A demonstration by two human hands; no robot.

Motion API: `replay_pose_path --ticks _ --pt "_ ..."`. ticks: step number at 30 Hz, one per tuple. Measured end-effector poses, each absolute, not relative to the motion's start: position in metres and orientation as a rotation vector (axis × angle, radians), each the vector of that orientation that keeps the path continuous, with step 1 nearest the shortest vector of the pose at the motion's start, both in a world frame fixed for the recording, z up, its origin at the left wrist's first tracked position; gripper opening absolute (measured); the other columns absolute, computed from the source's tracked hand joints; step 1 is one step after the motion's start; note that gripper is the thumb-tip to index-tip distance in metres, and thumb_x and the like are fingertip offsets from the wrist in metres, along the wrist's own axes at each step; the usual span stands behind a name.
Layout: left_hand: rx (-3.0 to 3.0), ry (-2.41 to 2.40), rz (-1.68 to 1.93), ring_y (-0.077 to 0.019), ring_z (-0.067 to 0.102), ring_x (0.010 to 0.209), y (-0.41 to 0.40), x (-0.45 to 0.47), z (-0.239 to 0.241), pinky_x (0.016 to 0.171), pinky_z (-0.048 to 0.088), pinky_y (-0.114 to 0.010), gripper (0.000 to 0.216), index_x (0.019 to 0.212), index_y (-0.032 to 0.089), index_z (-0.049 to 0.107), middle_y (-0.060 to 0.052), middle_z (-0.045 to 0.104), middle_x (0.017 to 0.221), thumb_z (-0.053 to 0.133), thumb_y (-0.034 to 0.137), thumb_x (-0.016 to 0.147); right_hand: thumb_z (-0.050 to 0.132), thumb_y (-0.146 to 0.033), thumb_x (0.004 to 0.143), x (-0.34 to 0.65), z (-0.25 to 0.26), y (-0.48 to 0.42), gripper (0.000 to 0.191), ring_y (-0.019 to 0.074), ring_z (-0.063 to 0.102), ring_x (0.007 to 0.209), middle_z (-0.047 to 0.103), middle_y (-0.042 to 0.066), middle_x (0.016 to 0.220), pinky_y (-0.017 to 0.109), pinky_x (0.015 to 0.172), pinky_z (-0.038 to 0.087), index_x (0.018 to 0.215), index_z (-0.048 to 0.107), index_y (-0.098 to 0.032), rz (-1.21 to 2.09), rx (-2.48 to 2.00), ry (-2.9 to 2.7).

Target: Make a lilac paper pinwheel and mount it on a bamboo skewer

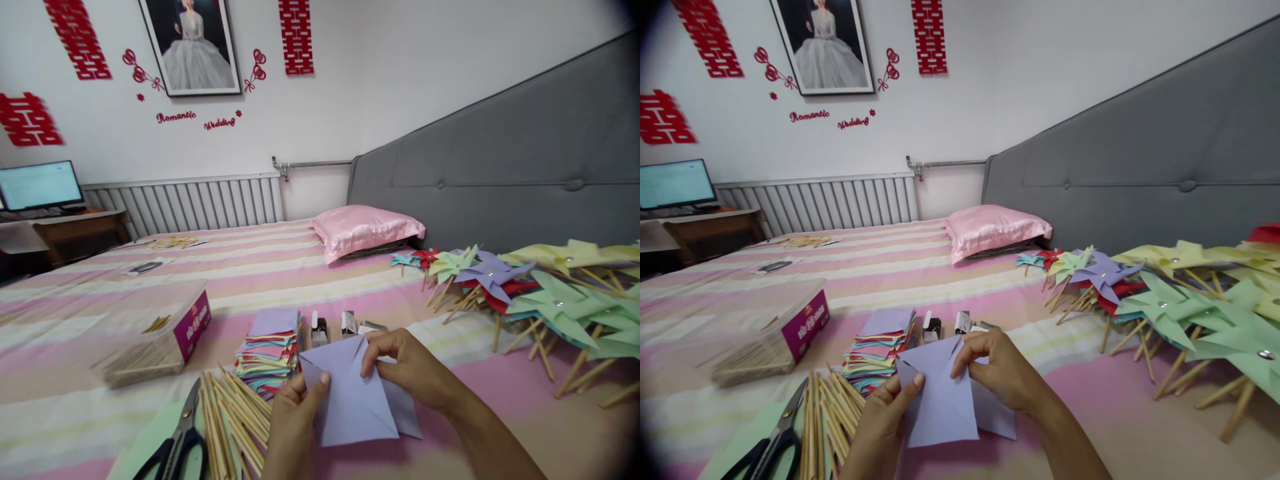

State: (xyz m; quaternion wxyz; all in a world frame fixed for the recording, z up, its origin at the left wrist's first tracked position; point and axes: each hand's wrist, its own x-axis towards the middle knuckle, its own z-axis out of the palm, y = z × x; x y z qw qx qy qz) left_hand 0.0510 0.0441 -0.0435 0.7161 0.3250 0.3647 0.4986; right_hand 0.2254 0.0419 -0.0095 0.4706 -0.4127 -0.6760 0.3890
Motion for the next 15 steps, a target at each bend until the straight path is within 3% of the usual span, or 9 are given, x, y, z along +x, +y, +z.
replay_pose_path --ticks 7,15 --pt "0.643 0.842 1.184 -0.0192 0.065 0.060 0.0457 0.0459 -0.0434 0.057 0.049 -0.028 0.031 0.090 0.012 0.064 -0.006 0.071 0.064 0.071 0.028 0.065 0.055 -0.009 0.073 0.2268 -0.0049 0.0356 0.019 0.0156 0.063 0.076 0.069 0.003 0.079 0.025 0.071 0.048 0.079 0.072 -0.018 1.111 -1.021 -1.811" --pt "0.699 0.810 1.121 -0.0194 0.065 0.058 0.0449 0.0457 -0.0431 0.055 0.048 -0.028 0.032 0.092 0.010 0.063 -0.009 0.071 0.067 0.069 0.028 0.066 0.060 -0.011 0.073 0.2312 -0.0016 0.0318 0.016 0.0176 0.063 0.082 0.071 0.004 0.084 0.028 0.078 0.046 0.081 0.072 -0.019 1.112 -0.987 -1.928"
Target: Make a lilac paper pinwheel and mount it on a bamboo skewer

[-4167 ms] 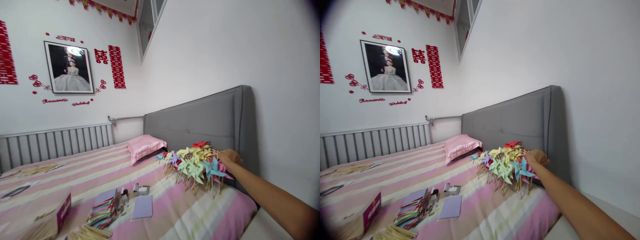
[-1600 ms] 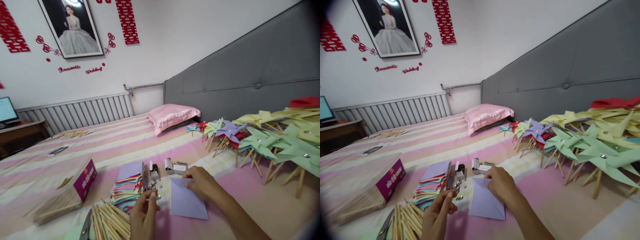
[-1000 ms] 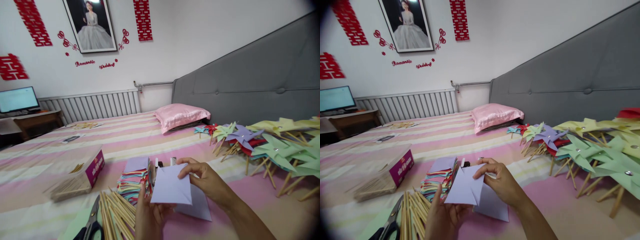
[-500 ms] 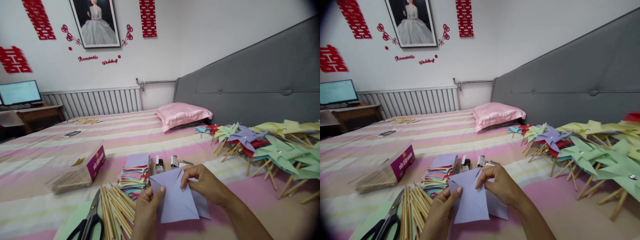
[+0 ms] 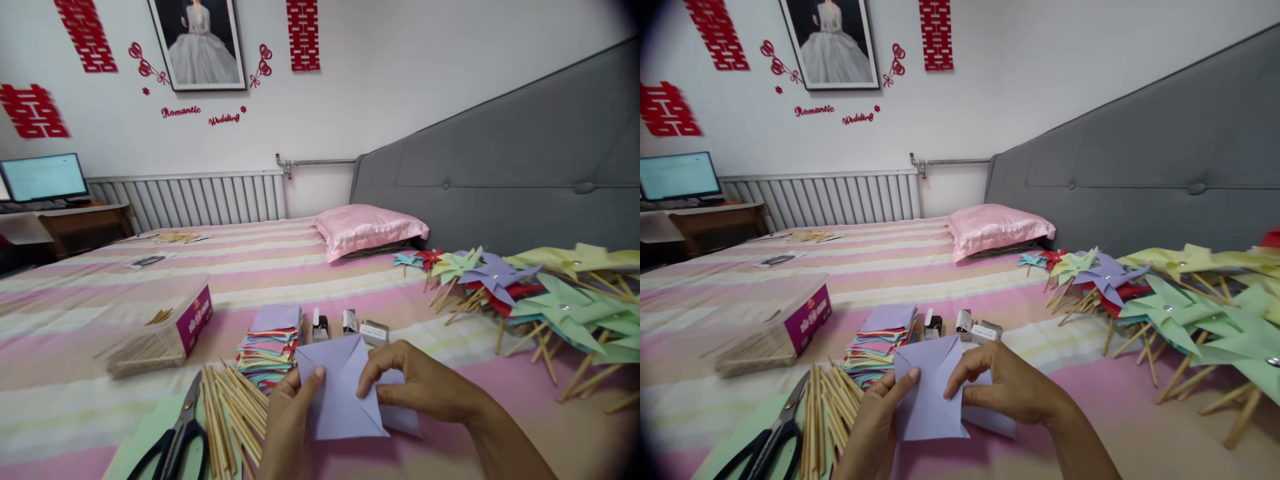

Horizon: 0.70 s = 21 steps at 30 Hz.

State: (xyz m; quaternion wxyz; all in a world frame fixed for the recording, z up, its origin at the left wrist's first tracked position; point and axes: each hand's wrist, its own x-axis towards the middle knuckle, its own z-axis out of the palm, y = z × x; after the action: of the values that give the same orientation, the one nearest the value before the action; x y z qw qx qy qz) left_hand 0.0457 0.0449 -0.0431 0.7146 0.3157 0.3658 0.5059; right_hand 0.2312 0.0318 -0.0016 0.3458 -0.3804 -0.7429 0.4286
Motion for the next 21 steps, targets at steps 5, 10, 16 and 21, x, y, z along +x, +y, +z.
replay_pose_path --ticks 5,10,16,21 --pt "0.721 0.844 1.122 -0.0166 0.063 0.053 0.046 0.045 -0.045 0.054 0.047 -0.026 0.029 0.088 0.010 0.064 -0.008 0.071 0.065 0.070 0.028 0.066 0.066 -0.019 0.071 0.230 -0.002 0.033 0.010 0.0174 0.063 0.079 0.071 0.004 0.080 0.027 0.075 0.047 0.079 0.073 -0.018 1.128 -1.000 -1.935" --pt "0.739 0.823 1.144 -0.0187 0.064 0.059 0.043 0.047 -0.041 0.054 0.046 -0.026 0.034 0.096 0.009 0.063 -0.008 0.069 0.062 0.068 0.029 0.068 0.066 -0.025 0.071 0.224 -0.003 0.035 0.010 0.0160 0.063 0.071 0.071 0.004 0.071 0.024 0.068 0.047 0.073 0.073 -0.018 1.106 -1.047 -1.846" --pt "0.742 0.769 1.168 -0.0190 0.064 0.062 0.040 0.049 -0.038 0.058 0.047 -0.027 0.029 0.091 0.011 0.065 -0.007 0.069 0.062 0.069 0.028 0.067 0.067 -0.028 0.070 0.221 -0.006 0.036 0.014 0.0145 0.060 0.065 0.068 0.004 0.066 0.022 0.061 0.046 0.068 0.071 -0.015 1.090 -1.088 -1.789" --pt "0.738 0.743 1.174 -0.0194 0.064 0.062 0.039 0.051 -0.039 0.058 0.047 -0.028 0.031 0.089 0.011 0.067 -0.008 0.070 0.065 0.072 0.027 0.063 0.065 -0.027 0.072 0.219 -0.009 0.037 0.015 0.0131 0.057 0.062 0.066 0.003 0.064 0.020 0.057 0.043 0.066 0.068 -0.013 1.084 -1.139 -1.765"
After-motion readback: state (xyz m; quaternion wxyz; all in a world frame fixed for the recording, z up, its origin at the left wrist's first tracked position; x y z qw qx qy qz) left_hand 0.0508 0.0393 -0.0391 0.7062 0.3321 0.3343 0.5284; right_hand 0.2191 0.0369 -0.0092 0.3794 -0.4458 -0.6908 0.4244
